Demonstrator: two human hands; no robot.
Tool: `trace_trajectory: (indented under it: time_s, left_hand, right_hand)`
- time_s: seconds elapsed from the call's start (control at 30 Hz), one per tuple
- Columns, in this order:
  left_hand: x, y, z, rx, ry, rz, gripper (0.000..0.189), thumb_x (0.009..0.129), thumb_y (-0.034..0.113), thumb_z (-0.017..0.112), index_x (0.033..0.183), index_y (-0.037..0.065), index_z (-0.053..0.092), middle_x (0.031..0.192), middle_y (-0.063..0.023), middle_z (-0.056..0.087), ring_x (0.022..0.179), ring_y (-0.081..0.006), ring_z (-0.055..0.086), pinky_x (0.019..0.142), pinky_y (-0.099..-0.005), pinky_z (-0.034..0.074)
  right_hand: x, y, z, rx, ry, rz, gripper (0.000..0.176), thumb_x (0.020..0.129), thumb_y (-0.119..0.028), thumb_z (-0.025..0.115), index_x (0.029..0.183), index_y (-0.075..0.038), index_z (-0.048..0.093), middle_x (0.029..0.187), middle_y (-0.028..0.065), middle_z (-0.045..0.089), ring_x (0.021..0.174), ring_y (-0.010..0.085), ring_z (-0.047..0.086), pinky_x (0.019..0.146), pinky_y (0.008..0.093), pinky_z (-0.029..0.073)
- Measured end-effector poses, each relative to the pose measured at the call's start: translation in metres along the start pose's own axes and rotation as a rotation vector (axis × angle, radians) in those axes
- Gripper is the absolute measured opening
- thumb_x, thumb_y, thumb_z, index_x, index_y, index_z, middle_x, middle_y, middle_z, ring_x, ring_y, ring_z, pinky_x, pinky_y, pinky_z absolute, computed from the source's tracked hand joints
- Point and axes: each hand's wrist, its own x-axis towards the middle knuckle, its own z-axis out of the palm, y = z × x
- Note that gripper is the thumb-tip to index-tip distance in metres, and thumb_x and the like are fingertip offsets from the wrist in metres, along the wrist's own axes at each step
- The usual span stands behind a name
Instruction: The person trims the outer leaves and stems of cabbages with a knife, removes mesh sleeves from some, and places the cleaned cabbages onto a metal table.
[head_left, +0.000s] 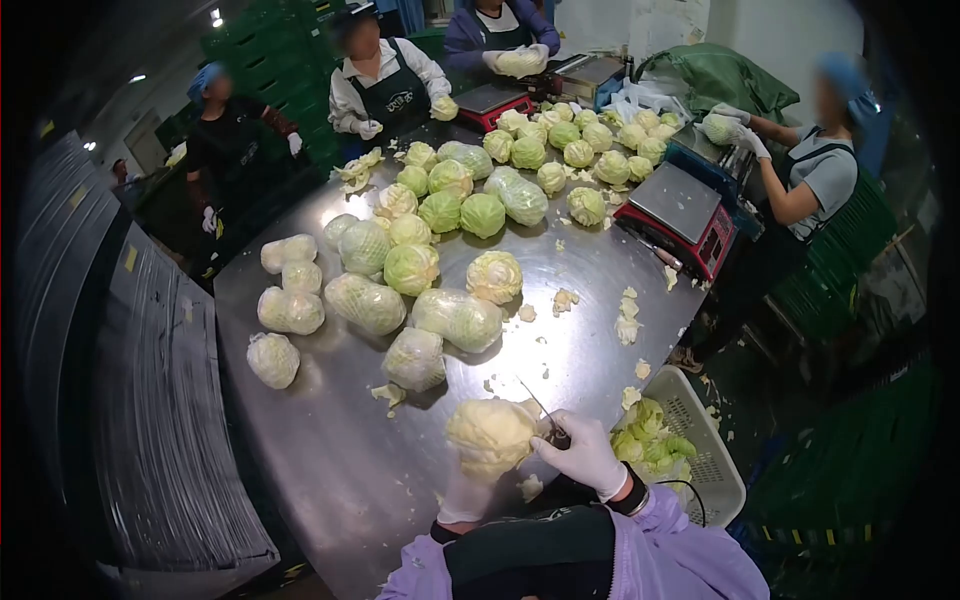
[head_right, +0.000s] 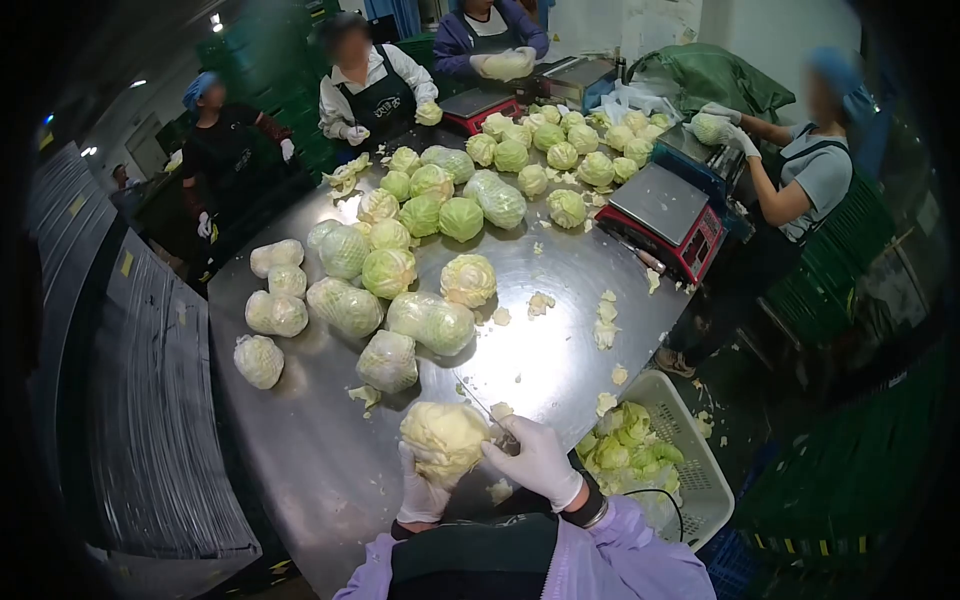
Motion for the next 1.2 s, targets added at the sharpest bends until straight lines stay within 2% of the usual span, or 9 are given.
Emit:
trace_trajectory:
  time_s: [0.23, 0.33, 0.4, 0.6, 0.73, 0.8, 0.83, 1.03, 1.2]
  left_hand:
    - [-0.002, -0.007, -0.019, 0.047, 0.003, 0.045, 0.078, 0.089, 0.053, 0.055, 0.144, 0.007, 0.024, 0.142, -0.0168, 0.037, 0.129, -0.0328, 0.041, 0.104, -0.0494, 0.042]
    - [-0.003, 0.001, 0.000, 0.017, -0.058, 0.053, 0.080, 0.088, 0.054, 0.055, 0.143, 0.005, 0.025, 0.142, -0.0169, 0.038, 0.129, -0.0325, 0.042, 0.105, -0.0474, 0.041]
    - [-0.002, 0.000, 0.000, -0.027, -0.085, 0.088, 0.081, 0.087, 0.055, 0.056, 0.143, 0.005, 0.025, 0.141, -0.0173, 0.039, 0.129, -0.0323, 0.043, 0.105, -0.0472, 0.041]
    - [0.000, -0.004, -0.022, 0.105, -0.081, 0.072, 0.080, 0.088, 0.057, 0.053, 0.143, 0.007, 0.025, 0.141, -0.0175, 0.038, 0.128, -0.0324, 0.043, 0.104, -0.0482, 0.042]
    - [0.002, -0.005, -0.011, -0.049, -0.006, 0.068, 0.077, 0.089, 0.057, 0.052, 0.142, 0.007, 0.027, 0.140, -0.0176, 0.040, 0.128, -0.0327, 0.043, 0.103, -0.0489, 0.043]
    - [0.004, -0.004, -0.005, -0.157, -0.005, 0.036, 0.074, 0.090, 0.056, 0.051, 0.141, 0.008, 0.028, 0.139, -0.0177, 0.041, 0.127, -0.0329, 0.044, 0.101, -0.0497, 0.045]
    - [0.004, -0.005, -0.004, -0.155, -0.006, 0.033, 0.074, 0.090, 0.056, 0.051, 0.141, 0.008, 0.028, 0.139, -0.0177, 0.041, 0.127, -0.0329, 0.044, 0.101, -0.0497, 0.045]
    - [0.003, -0.009, -0.001, -0.087, -0.007, 0.076, 0.070, 0.092, 0.054, 0.048, 0.141, 0.007, 0.029, 0.139, -0.0171, 0.040, 0.127, -0.0324, 0.045, 0.100, -0.0498, 0.046]
    - [0.001, -0.003, -0.009, 0.013, 0.024, 0.048, 0.069, 0.093, 0.053, 0.047, 0.141, 0.006, 0.029, 0.140, -0.0170, 0.039, 0.127, -0.0328, 0.044, 0.102, -0.0507, 0.044]
  right_hand:
    - [-0.001, 0.010, 0.005, 0.012, 0.021, 0.047, 0.013, 0.079, -0.012, 0.068, 0.085, -0.001, 0.063, 0.059, 0.0065, 0.058, 0.052, 0.0113, 0.056, 0.052, 0.0272, 0.045]
    - [-0.002, 0.011, 0.000, 0.098, -0.037, 0.124, 0.011, 0.083, -0.011, 0.066, 0.086, -0.001, 0.062, 0.062, 0.0039, 0.060, 0.055, 0.0081, 0.056, 0.053, 0.0248, 0.045]
    - [-0.002, 0.011, -0.003, 0.376, -0.199, 0.354, 0.018, 0.085, -0.011, 0.064, 0.097, 0.002, 0.061, 0.070, 0.0026, 0.062, 0.060, 0.0064, 0.058, 0.056, 0.0231, 0.047]
    - [0.000, 0.019, -0.004, 0.439, -0.243, 0.440, 0.017, 0.086, -0.013, 0.064, 0.096, 0.001, 0.061, 0.073, 0.0006, 0.061, 0.063, 0.0050, 0.057, 0.057, 0.0217, 0.047]
    - [0.002, 0.011, -0.004, 0.478, -0.233, 0.430, 0.022, 0.084, -0.016, 0.067, 0.097, 0.000, 0.061, 0.074, 0.0033, 0.063, 0.061, 0.0083, 0.059, 0.057, 0.0237, 0.048]
    - [-0.001, 0.006, 0.002, 0.007, -0.150, 0.049, 0.030, 0.080, -0.021, 0.071, 0.100, -0.001, 0.059, 0.075, 0.0075, 0.064, 0.059, 0.0148, 0.061, 0.057, 0.0271, 0.049]
    - [-0.004, 0.012, 0.009, -0.021, -0.102, 0.029, 0.034, 0.077, -0.022, 0.072, 0.100, -0.002, 0.056, 0.074, 0.0101, 0.064, 0.058, 0.0207, 0.062, 0.057, 0.0312, 0.050]
    - [-0.005, 0.022, 0.022, -0.214, -0.028, 0.038, 0.020, 0.078, -0.006, 0.065, 0.095, 0.000, 0.056, 0.070, 0.0132, 0.062, 0.060, 0.0225, 0.063, 0.058, 0.0315, 0.051]
    - [-0.006, 0.030, 0.016, -0.082, -0.050, 0.047, 0.017, 0.077, -0.004, 0.060, 0.093, 0.000, 0.058, 0.065, 0.0114, 0.057, 0.057, 0.0168, 0.060, 0.055, 0.0293, 0.049]
